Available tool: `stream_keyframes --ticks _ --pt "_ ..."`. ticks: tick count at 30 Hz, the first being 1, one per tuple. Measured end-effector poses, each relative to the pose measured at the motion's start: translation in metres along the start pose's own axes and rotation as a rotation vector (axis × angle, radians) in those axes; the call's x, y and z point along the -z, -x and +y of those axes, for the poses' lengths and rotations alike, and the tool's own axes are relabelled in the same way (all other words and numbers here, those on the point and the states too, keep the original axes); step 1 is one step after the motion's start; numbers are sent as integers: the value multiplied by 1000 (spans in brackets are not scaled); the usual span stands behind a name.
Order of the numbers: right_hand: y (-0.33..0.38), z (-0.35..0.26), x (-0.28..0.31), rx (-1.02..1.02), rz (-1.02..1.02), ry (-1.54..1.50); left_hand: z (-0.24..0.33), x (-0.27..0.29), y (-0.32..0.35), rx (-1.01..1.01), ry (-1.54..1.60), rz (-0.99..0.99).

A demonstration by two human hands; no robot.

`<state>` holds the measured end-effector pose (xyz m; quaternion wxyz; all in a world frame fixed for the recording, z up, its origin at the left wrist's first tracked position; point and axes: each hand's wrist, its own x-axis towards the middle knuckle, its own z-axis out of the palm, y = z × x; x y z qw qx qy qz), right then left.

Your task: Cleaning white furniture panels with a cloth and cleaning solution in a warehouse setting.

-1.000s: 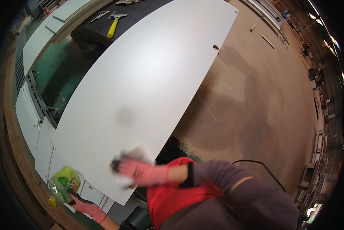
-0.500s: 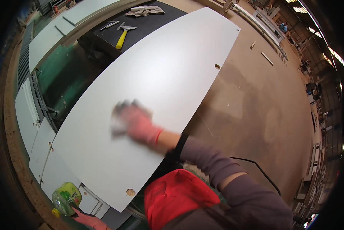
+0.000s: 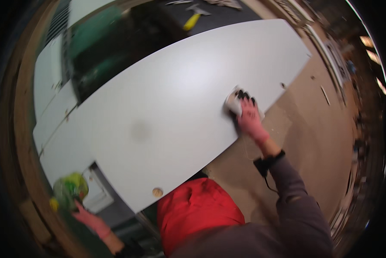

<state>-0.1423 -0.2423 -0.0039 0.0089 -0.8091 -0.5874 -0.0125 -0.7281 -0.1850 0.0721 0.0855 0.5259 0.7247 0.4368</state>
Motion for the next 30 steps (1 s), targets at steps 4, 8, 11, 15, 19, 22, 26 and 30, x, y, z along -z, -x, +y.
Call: stream_keyframes --ticks 4,8,11,15,19,22,26,30 --pt "69 -176 42 566 -366 -281 -9 -24 -1 225 249 61" --pt "113 -291 35 1043 -520 -609 -7 -27 14 300 327 122" --pt "152 -359 6 1302 -440 -756 -36 -4 25 354 307 167" --pt "166 -381 13 1463 -649 -649 -76 23 39 436 236 237" --pt "195 -344 11 1297 -810 -909 -60 27 40 460 192 254" --pt "209 -306 -4 910 -1207 -991 -93 39 42 380 205 208" --pt "121 -246 60 47 -1843 -1638 -70 15 31 338 225 151" --pt "95 -168 99 -88 -1306 -1793 -80 -7 11 -35 49 -8"
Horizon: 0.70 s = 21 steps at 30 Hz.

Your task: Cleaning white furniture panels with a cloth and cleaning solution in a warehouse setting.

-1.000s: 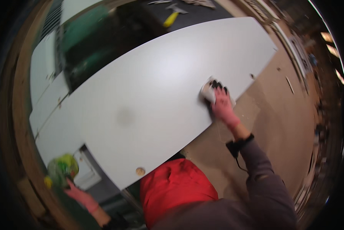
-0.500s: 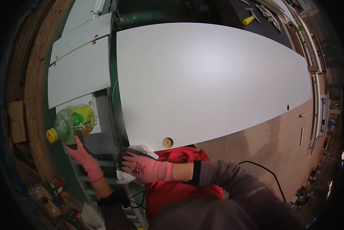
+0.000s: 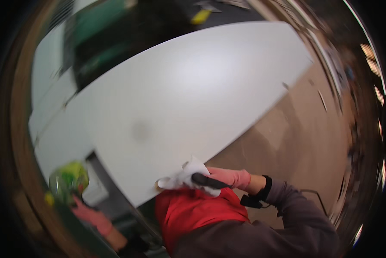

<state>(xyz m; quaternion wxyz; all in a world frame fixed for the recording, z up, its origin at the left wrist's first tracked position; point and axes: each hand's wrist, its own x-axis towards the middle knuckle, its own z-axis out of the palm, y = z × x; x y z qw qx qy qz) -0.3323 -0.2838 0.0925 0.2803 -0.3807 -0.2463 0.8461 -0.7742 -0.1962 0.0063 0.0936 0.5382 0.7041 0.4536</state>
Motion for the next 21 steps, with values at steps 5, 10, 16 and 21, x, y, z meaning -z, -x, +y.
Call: stream_keyframes --ticks 5,10,16,21 --pt "60 -5 35 475 523 496 95 -53 -15 -191 101 -181" --pt "9 25 42 448 917 1552 203 -129 -13 -80 492 -458" --pt "10 14 116 529 910 1481 280 -190 47 -300 551 -688" --pt "104 -70 257 615 1318 1326 365 -218 121 -51 611 -787"
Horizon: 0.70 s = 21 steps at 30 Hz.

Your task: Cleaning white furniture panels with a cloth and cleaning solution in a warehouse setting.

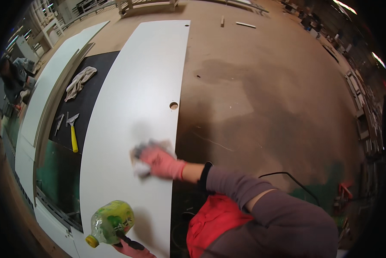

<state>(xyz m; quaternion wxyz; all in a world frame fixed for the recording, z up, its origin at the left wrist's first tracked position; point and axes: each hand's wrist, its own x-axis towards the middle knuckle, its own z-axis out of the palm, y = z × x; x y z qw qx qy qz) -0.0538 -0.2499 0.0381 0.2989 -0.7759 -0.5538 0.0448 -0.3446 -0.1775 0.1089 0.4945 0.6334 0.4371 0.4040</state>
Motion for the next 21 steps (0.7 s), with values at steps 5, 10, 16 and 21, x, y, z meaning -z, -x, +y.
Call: stream_keyframes --ticks 5,10,16,21 --pt "-82 154 71 -421 -33 496 32 -93 9 122 76 76" --pt "-133 250 111 -642 -84 531 52 -136 5 41 -12 200" --pt "-159 325 146 -627 -12 543 73 -167 3 194 -95 396" --pt "-156 334 128 -405 288 646 53 -163 -13 176 11 467"
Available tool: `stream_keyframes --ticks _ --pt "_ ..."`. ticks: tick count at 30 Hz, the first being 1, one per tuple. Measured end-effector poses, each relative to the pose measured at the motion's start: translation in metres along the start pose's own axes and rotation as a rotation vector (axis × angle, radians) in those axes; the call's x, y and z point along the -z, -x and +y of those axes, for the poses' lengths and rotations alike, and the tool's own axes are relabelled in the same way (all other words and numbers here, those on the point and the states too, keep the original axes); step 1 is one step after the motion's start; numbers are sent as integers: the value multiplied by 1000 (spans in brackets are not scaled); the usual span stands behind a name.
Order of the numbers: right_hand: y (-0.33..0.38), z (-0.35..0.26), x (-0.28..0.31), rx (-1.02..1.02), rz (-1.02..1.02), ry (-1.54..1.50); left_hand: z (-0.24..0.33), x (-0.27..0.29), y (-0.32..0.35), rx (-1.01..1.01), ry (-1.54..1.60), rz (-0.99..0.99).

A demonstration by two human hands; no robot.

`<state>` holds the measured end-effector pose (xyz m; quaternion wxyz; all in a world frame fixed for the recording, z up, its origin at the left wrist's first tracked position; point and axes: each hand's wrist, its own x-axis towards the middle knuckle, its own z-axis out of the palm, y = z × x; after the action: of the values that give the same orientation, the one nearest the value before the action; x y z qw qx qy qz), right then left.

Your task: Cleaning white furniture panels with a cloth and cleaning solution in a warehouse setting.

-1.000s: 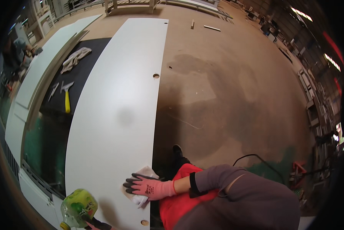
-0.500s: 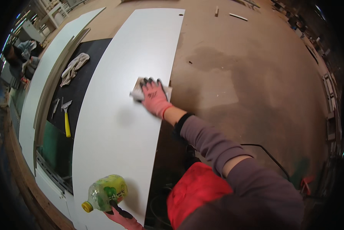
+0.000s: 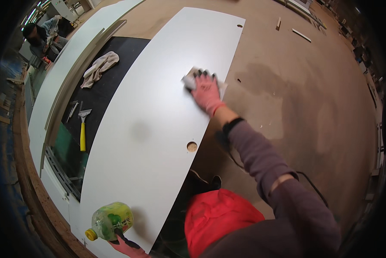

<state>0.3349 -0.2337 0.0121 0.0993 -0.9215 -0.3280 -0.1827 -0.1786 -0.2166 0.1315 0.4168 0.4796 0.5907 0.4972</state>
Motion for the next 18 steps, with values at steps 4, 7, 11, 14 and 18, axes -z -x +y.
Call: stream_keyframes --ticks 4,7,11,14,18 --pt "90 -105 45 423 -142 -940 13 -40 -12 -64 -19 12" --pt "148 -192 67 854 -557 -1290 23 -101 -34 -127 -38 -67" --pt "133 -229 44 920 -351 -986 34 -172 -61 -201 17 -302" --pt "44 -187 27 653 -408 -906 20 -191 -85 -184 67 -393" --pt "-59 -30 -17 114 -76 -683 9 -206 -101 -167 40 -296"
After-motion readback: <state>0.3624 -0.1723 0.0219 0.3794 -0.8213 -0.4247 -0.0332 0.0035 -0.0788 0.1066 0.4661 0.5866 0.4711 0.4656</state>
